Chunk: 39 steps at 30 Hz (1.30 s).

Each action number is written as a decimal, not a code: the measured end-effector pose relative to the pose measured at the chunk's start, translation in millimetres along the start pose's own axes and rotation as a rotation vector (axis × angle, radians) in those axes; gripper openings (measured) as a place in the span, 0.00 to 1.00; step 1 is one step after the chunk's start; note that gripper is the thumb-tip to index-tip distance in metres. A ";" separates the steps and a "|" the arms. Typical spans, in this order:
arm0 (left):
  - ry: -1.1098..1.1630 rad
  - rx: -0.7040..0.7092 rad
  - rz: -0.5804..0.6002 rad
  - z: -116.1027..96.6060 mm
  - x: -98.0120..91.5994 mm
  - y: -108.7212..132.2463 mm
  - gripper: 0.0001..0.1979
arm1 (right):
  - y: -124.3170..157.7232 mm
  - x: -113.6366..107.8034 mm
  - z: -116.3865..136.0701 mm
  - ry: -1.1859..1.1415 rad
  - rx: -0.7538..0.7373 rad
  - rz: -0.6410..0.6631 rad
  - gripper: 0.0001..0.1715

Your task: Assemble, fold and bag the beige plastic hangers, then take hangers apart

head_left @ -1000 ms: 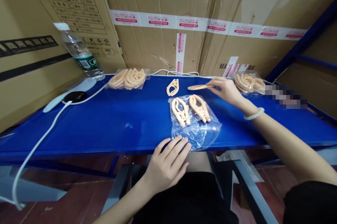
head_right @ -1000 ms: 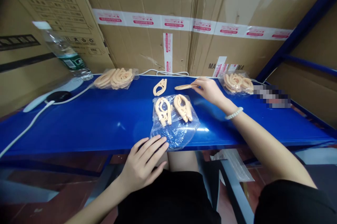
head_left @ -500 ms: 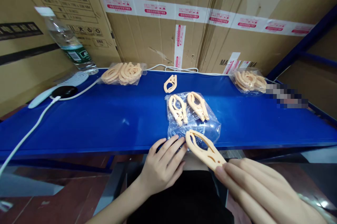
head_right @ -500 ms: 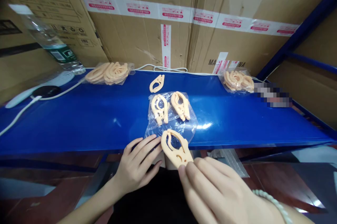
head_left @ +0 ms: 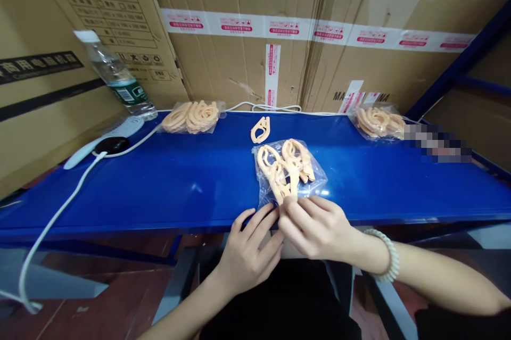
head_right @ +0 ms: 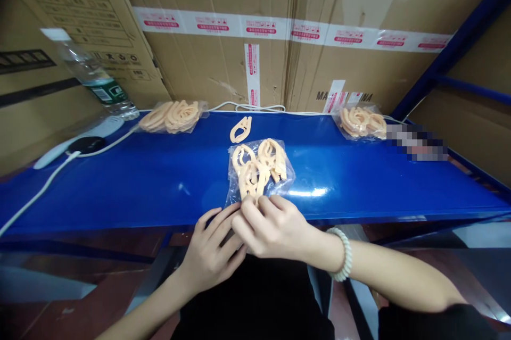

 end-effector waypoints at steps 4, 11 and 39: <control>0.003 0.011 0.016 0.1 -0.2 -1.5 0.19 | -4.1 -13.1 4.7 0.027 -0.012 -0.028 0.07; -0.029 0.004 -0.005 -0.5 0.0 0.6 0.14 | -6.9 16.0 1.9 0.033 0.003 0.038 0.10; -0.047 -0.032 0.125 0.9 3.4 -4.5 0.23 | -106.7 202.6 -143.8 -0.267 0.201 0.654 0.40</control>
Point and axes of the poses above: each hand's wrist, its own y-axis away from the middle knuckle, its own x-axis out of the palm, z = x × y, the point moved 7 cm from there along -y, towards the middle knuckle, and after that the axes turned 11 degrees about x, right-handed, at the moved point
